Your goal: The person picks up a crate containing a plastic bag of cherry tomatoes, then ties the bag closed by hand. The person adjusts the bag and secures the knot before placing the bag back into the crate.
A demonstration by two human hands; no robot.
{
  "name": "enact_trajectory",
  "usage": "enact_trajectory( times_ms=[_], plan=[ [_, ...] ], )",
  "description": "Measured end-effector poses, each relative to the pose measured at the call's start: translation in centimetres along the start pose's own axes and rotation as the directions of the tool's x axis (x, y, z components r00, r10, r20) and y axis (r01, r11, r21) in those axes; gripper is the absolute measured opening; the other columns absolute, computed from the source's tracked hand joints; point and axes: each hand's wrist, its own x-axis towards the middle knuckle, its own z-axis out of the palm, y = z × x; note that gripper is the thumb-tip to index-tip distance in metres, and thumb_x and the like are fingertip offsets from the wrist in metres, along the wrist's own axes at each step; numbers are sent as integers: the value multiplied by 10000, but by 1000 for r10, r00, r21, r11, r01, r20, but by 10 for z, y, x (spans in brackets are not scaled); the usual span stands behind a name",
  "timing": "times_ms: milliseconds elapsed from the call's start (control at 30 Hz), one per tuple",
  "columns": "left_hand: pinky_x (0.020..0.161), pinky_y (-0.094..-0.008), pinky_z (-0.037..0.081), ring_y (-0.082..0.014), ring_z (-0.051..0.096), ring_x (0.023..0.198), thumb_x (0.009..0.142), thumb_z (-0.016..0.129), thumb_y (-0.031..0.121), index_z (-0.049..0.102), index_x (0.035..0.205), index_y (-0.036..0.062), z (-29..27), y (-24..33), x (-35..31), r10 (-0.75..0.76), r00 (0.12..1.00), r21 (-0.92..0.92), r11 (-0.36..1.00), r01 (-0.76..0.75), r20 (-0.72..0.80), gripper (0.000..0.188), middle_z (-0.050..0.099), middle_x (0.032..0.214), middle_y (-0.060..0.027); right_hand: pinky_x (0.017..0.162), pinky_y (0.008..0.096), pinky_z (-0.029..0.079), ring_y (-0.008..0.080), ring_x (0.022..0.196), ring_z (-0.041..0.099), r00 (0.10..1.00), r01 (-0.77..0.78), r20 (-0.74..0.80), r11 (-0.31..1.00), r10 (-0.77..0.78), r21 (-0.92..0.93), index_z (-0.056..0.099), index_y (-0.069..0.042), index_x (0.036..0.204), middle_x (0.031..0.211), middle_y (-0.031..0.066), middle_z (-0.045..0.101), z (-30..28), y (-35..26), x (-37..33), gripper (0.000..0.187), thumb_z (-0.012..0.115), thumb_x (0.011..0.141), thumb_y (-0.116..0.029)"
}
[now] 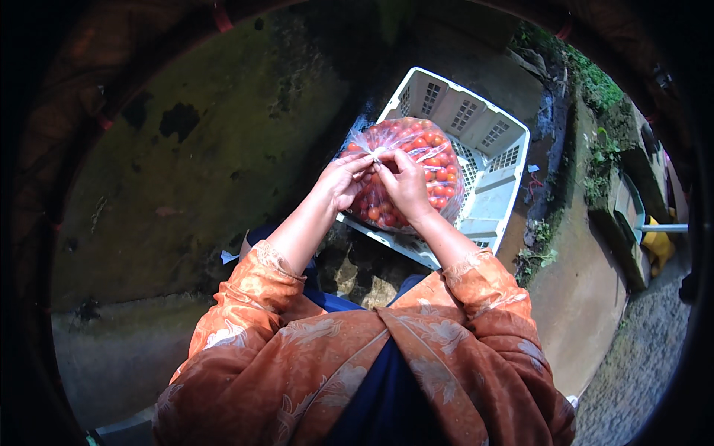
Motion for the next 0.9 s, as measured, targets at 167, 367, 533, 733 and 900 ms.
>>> enact_trajectory(
  times_ms=[167,367,533,733,900],
  plan=[
    [686,-221,473,-107,580,752,827,597,69,623,882,31,-2,10,5,-54,998,184,982,47,32,72,631,834,-42,685,249,502,116,750,638,993,-117,45,989,113,93,585,2,899,815,72,658,-3,-5,0,113,635,806,-36],
    [585,-214,431,-92,530,631,772,579,86,616,768,22,7,41,16,-85,980,625,779,-48,181,73,572,705,-8,682,271,501,134,753,629,980,-187,105,967,171,174,586,2,894,812,77,641,-7,0,7,143,648,776,-48],
    [673,-368,479,-274,605,724,691,628,132,571,784,-10,28,65,22,52,747,722,-306,-620,663,179,595,728,-143,706,211,470,72,764,570,904,-426,220,804,366,414,584,-16,904,820,14,600,-10,10,10,146,648,773,-23],
    [750,-297,483,-170,581,782,744,555,1,574,897,-7,44,110,27,183,779,801,-152,-580,599,155,585,803,-88,707,202,473,89,750,580,808,-564,291,528,513,635,573,-13,905,829,31,602,-14,17,9,157,639,762,-5],
    [784,-293,491,-176,598,844,738,589,-8,556,965,12,27,78,6,242,774,784,73,-616,585,231,580,908,-81,708,207,476,117,788,594,761,-599,348,386,548,702,539,-23,971,866,60,603,-14,23,9,215,616,772,2]
  ],
)
